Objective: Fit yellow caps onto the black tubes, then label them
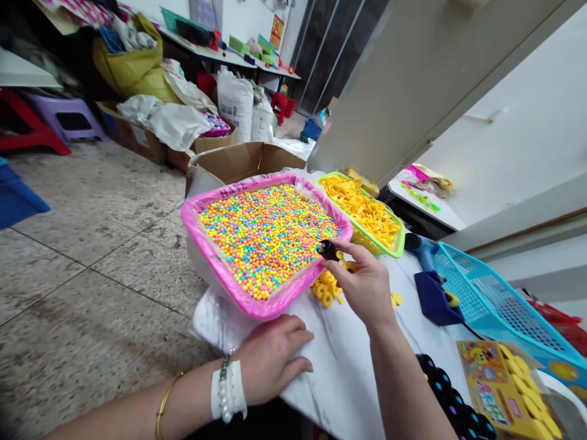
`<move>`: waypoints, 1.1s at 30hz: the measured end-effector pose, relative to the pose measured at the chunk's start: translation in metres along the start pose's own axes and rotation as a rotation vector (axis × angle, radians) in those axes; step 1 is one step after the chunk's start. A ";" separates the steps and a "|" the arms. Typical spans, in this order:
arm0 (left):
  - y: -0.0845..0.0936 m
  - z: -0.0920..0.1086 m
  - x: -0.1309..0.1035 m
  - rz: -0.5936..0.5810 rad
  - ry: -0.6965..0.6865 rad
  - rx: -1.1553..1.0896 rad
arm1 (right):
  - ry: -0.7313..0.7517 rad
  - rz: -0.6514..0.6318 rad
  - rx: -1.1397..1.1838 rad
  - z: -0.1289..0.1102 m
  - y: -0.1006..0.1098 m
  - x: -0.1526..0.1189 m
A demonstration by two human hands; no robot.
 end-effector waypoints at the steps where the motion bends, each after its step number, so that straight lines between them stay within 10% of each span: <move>1: 0.000 0.000 0.000 0.004 0.001 -0.002 | 0.027 0.008 -0.029 -0.002 0.001 -0.001; 10: 0.002 0.001 0.000 0.054 -0.042 0.034 | -0.200 -0.074 0.345 0.018 -0.004 -0.005; 15: 0.011 -0.001 -0.003 0.191 -0.055 -0.123 | -0.295 -0.111 0.678 0.026 -0.002 -0.056; 22: 0.008 0.011 0.000 0.283 -0.153 -0.166 | -0.424 -0.184 0.415 0.046 -0.018 -0.158; 33: -0.031 0.029 0.007 0.095 -0.253 0.018 | -0.344 -0.224 0.015 0.073 0.032 -0.198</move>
Point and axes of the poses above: each hand's wrist, its own x-axis towards the middle knuckle, its own y-axis out of the back of the hand, z = x × y, the point moved 6 cm from there along x, towards the middle knuckle, and after that the axes turned 4 degrees about x, right-handed, at the moved point
